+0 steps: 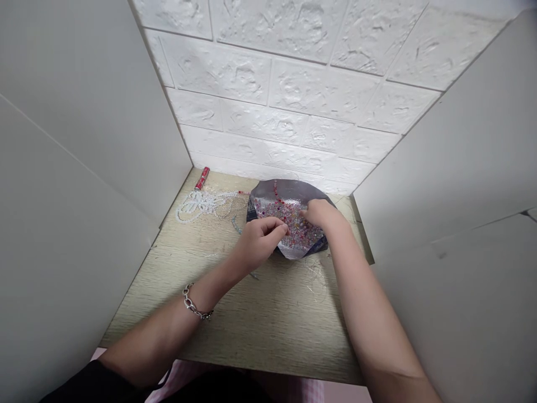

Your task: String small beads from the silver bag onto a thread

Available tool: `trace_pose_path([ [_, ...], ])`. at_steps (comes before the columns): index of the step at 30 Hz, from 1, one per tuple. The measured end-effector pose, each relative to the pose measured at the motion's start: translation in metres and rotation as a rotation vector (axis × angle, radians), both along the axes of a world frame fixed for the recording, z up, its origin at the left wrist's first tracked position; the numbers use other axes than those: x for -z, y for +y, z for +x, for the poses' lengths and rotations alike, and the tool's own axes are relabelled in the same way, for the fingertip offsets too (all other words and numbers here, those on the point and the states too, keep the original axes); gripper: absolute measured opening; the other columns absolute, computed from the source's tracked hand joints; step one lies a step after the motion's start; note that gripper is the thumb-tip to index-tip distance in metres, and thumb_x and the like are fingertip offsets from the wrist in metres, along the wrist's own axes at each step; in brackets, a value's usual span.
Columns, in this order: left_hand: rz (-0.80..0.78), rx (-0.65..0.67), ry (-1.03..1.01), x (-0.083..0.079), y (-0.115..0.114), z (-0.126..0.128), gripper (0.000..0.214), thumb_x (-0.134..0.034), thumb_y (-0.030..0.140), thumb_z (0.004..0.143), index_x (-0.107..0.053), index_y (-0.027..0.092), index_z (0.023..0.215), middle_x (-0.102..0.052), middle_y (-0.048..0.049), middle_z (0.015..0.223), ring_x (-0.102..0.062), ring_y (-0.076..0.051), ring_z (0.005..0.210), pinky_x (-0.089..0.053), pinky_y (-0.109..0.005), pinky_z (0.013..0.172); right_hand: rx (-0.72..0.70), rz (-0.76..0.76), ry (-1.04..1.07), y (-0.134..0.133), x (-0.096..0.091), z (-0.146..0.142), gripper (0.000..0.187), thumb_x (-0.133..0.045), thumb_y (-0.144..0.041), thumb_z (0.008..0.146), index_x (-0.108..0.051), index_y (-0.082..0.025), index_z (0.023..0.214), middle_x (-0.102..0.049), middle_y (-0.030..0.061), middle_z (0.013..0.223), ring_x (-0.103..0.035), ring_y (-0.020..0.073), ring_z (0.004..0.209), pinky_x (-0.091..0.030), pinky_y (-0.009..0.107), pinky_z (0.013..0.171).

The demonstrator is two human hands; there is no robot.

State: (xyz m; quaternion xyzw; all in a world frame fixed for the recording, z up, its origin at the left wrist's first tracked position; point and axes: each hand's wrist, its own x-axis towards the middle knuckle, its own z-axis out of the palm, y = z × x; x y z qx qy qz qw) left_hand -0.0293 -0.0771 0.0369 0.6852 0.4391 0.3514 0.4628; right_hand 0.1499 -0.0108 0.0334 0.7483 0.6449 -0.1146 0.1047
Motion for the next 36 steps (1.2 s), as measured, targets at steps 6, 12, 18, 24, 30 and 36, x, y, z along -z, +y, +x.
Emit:
trace_pose_path([
  [6,0.0,0.001,0.01,0.001,0.0,0.0,0.026,-0.045,0.033,0.077,-0.058,0.014,0.066,-0.04,0.0052,0.042,-0.038,-0.007,0.044,-0.03,-0.021,0.047,0.009,0.019,-0.015,-0.002,0.002,0.002,0.032,-0.049,-0.013,0.072,-0.063,-0.01,0.101,-0.063,0.0174,0.101,-0.06,0.0236,0.093,-0.044,0.03,0.073],
  [12,0.007,0.008,0.014,0.001,0.0,-0.001,0.026,-0.045,0.034,0.078,-0.059,0.014,0.067,-0.04,0.0056,0.042,-0.037,-0.007,0.044,-0.03,-0.021,0.047,-0.116,0.104,0.077,0.0,0.001,0.007,0.044,-0.041,-0.007,0.072,-0.056,-0.019,0.112,-0.062,0.0113,0.108,-0.058,0.0203,0.096,-0.042,0.028,0.076],
  [18,0.018,0.017,0.006,0.0,0.0,-0.001,0.026,-0.045,0.032,0.078,-0.059,0.014,0.066,-0.039,0.0056,0.042,-0.038,-0.007,0.044,-0.03,-0.021,0.047,-0.137,0.029,0.063,0.004,0.0,0.009,0.035,-0.042,-0.007,0.071,-0.065,-0.016,0.095,-0.065,0.0121,0.1,-0.06,0.0228,0.091,-0.042,0.029,0.072],
  [24,0.009,0.015,-0.012,0.0,0.0,-0.001,0.025,-0.045,0.03,0.078,-0.059,0.014,0.065,-0.04,0.0054,0.041,-0.037,-0.007,0.042,-0.029,-0.02,0.046,-0.116,0.084,0.128,0.007,0.004,0.017,0.045,-0.042,-0.004,0.068,-0.061,-0.018,0.107,-0.063,0.009,0.109,-0.058,0.019,0.096,-0.041,0.025,0.075],
  [30,-0.003,-0.001,-0.029,0.0,-0.001,0.0,0.023,-0.046,0.028,0.077,-0.059,0.015,0.064,-0.04,0.0051,0.04,-0.037,-0.006,0.041,-0.028,-0.02,0.044,-0.15,0.02,0.088,0.006,0.004,0.015,0.048,-0.043,-0.002,0.066,-0.063,-0.018,0.107,-0.062,0.009,0.112,-0.058,0.0203,0.099,-0.041,0.024,0.077],
  [36,-0.149,-0.008,-0.158,0.003,0.003,0.0,0.021,-0.049,0.029,0.074,-0.059,0.015,0.062,-0.04,0.0048,0.039,-0.037,-0.006,0.037,-0.028,-0.019,0.04,-0.116,0.027,0.079,0.003,-0.004,0.013,0.038,-0.042,-0.004,0.071,-0.065,-0.013,0.099,-0.064,0.0134,0.104,-0.06,0.0227,0.094,-0.042,0.026,0.072],
])
